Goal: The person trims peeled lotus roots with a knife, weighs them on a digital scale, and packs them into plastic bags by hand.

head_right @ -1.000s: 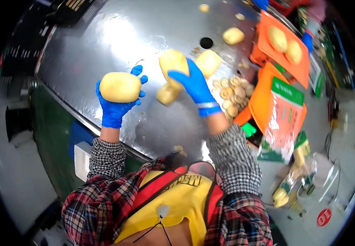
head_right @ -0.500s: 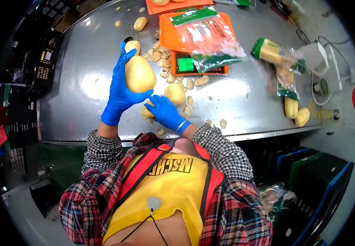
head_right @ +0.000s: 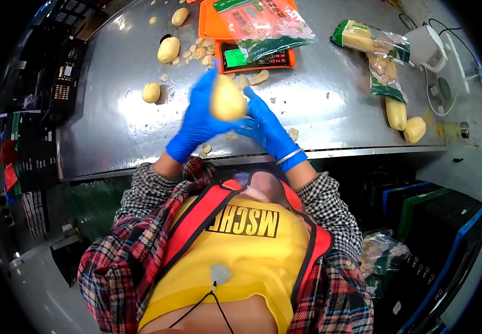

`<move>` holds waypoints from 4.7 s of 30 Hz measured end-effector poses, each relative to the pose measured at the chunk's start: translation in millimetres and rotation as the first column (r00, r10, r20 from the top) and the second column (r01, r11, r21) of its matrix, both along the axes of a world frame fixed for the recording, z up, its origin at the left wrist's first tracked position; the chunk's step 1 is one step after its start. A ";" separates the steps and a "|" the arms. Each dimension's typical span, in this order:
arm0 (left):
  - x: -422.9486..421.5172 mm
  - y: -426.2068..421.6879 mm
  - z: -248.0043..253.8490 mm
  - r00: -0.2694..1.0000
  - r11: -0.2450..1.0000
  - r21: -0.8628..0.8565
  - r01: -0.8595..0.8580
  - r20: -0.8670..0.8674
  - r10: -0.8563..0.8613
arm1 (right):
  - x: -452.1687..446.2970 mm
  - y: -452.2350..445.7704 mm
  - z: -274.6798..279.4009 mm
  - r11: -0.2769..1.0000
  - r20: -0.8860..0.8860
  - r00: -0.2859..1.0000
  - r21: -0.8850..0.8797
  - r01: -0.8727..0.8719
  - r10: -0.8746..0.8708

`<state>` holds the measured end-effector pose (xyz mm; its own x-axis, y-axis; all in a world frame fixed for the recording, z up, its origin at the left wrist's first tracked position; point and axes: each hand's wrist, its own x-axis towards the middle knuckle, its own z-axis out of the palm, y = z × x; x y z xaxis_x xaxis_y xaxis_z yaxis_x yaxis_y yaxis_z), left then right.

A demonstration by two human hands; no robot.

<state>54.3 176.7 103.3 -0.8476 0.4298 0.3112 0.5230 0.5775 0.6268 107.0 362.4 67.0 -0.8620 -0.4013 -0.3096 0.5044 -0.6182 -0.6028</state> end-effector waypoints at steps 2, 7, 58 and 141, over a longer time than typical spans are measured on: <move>11.6 20.9 14.5 0.983 0.979 0.093 0.182 -0.053 -0.178 | -3.3 3.8 1.2 0.967 0.240 0.971 -0.240 0.081 -0.021; 2.4 -29.9 -51.0 0.934 0.826 0.482 -0.292 0.329 0.138 | 14.0 43.9 -25.3 0.873 0.382 0.922 -0.426 0.236 -0.062; -90.6 102.1 38.4 0.874 0.972 -0.181 0.151 -0.435 -0.217 | -83.5 74.7 48.0 0.893 -0.281 0.890 0.172 0.416 -0.360; -77.9 55.5 29.2 0.611 0.816 0.441 -0.375 0.779 -0.140 | -98.8 67.0 71.8 0.978 -0.018 0.998 0.199 0.055 -0.052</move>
